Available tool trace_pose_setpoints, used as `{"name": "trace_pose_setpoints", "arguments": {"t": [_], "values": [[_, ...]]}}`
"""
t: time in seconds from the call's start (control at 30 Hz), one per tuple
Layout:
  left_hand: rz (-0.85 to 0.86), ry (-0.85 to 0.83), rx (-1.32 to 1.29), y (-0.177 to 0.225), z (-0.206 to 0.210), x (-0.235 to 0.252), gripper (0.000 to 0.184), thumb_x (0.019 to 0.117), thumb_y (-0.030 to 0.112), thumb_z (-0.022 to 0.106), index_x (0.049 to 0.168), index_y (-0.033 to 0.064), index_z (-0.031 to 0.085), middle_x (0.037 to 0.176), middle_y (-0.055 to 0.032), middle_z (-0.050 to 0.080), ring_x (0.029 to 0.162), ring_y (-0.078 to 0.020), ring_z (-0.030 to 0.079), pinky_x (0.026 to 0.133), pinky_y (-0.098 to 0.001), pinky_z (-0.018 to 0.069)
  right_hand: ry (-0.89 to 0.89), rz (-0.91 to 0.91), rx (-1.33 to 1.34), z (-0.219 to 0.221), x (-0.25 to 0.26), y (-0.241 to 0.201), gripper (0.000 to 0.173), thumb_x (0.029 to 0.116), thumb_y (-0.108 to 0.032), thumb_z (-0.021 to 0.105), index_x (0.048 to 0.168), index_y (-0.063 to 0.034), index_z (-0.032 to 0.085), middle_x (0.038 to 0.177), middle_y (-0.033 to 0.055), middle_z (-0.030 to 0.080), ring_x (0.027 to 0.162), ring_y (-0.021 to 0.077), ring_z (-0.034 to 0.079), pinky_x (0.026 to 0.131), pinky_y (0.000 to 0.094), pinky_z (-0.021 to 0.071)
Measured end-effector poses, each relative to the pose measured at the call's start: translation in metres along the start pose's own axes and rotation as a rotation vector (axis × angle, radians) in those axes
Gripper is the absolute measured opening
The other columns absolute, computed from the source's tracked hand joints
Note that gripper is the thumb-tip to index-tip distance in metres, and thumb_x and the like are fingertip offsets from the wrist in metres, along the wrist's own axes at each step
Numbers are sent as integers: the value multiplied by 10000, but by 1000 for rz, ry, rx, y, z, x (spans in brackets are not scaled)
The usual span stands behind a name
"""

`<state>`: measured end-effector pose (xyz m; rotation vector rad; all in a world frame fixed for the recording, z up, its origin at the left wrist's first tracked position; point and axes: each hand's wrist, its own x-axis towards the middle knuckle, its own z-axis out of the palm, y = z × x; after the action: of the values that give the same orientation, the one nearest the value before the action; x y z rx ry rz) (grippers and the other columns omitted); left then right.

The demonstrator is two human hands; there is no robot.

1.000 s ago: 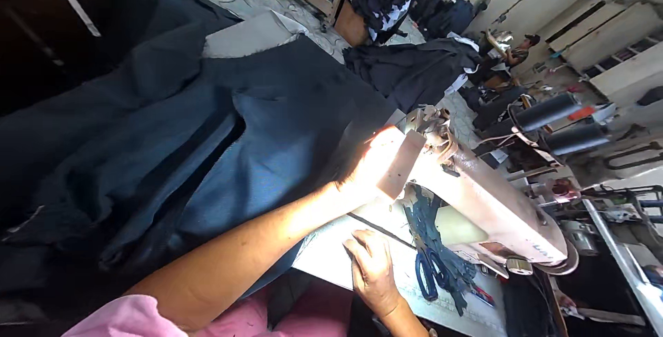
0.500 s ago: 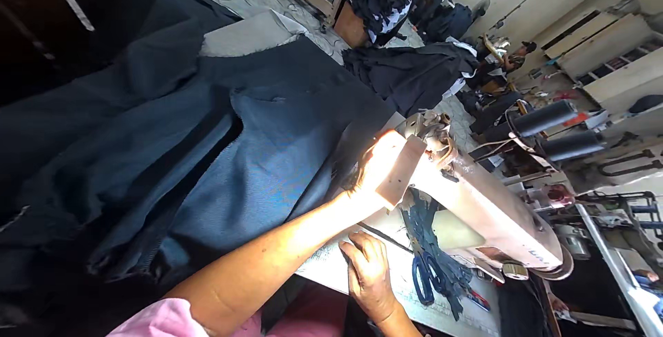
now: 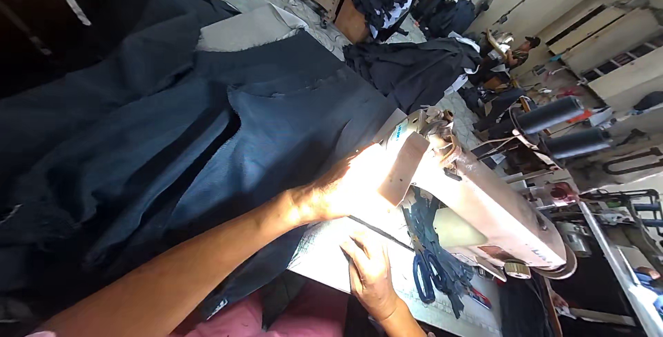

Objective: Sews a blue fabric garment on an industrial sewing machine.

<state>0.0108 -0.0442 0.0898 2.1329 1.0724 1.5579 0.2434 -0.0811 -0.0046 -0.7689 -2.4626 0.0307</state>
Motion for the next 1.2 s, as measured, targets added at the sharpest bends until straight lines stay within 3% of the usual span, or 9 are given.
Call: {"name": "trace_pose_setpoints", "arguments": {"t": [0.1,0.2,0.33,0.5,0.67,0.83,0.9,1.0,1.2], "values": [[-49,-178,126,-1,-14,-16,267,924,193,567,1068,20,711,991,-110,666,984,-204,640,856,-323,515,21,202,298,-10,18,-2,241,919,-73,577,1033,-35,786,1085,144,733,1068,198,681,955,332,536],[-113,-209,231,-7,-17,-34,256,939,211,539,1022,60,729,960,-90,667,962,-228,651,822,-369,529,144,479,583,-26,64,-22,194,935,-6,586,1040,120,687,954,124,688,842,39,671,776,170,569],[-109,-117,261,-11,-17,-43,186,905,195,555,918,93,710,893,-43,643,906,-173,634,794,-323,515,387,725,1338,-30,115,-51,143,908,121,496,998,34,565,790,66,704,696,109,699,685,257,605],[-161,-139,449,-10,-20,-53,191,916,157,543,911,53,702,908,-124,652,911,-321,659,739,-489,520,493,1008,1841,-24,143,-64,330,1029,1,330,827,-70,581,581,5,538,473,69,526,492,199,482],[-180,-16,443,-8,-17,-56,257,945,172,539,1092,51,712,1069,-126,695,995,-297,663,851,-454,517,253,1104,1851,-4,129,-32,370,1083,-130,366,765,-129,556,514,-64,445,399,8,414,413,139,375],[-50,72,305,0,2,-51,198,941,151,584,977,36,743,996,-108,724,990,-217,681,869,-371,532,388,1227,1802,-12,98,-23,440,1110,-190,227,811,-117,541,478,-73,426,371,19,406,415,151,395],[67,19,115,3,9,-49,180,937,105,590,925,54,763,952,-73,740,973,-158,669,892,-329,509,395,1298,1699,-19,78,-27,369,1112,-164,249,889,-102,536,480,-79,419,371,19,409,418,155,405],[137,-220,-37,9,14,-41,242,1004,127,552,1063,58,775,1051,-63,753,1050,-149,660,983,-336,481,275,1260,1446,-27,45,-39,282,1045,-41,366,987,-52,642,554,-78,501,426,-3,443,435,149,407],[-237,-225,152,-38,17,-21,331,969,181,513,721,32,672,646,-83,608,632,-214,607,584,-428,453,-101,689,994,-31,11,-44,240,1018,-35,506,1128,57,698,727,-79,611,588,-68,503,554,113,441]]}}
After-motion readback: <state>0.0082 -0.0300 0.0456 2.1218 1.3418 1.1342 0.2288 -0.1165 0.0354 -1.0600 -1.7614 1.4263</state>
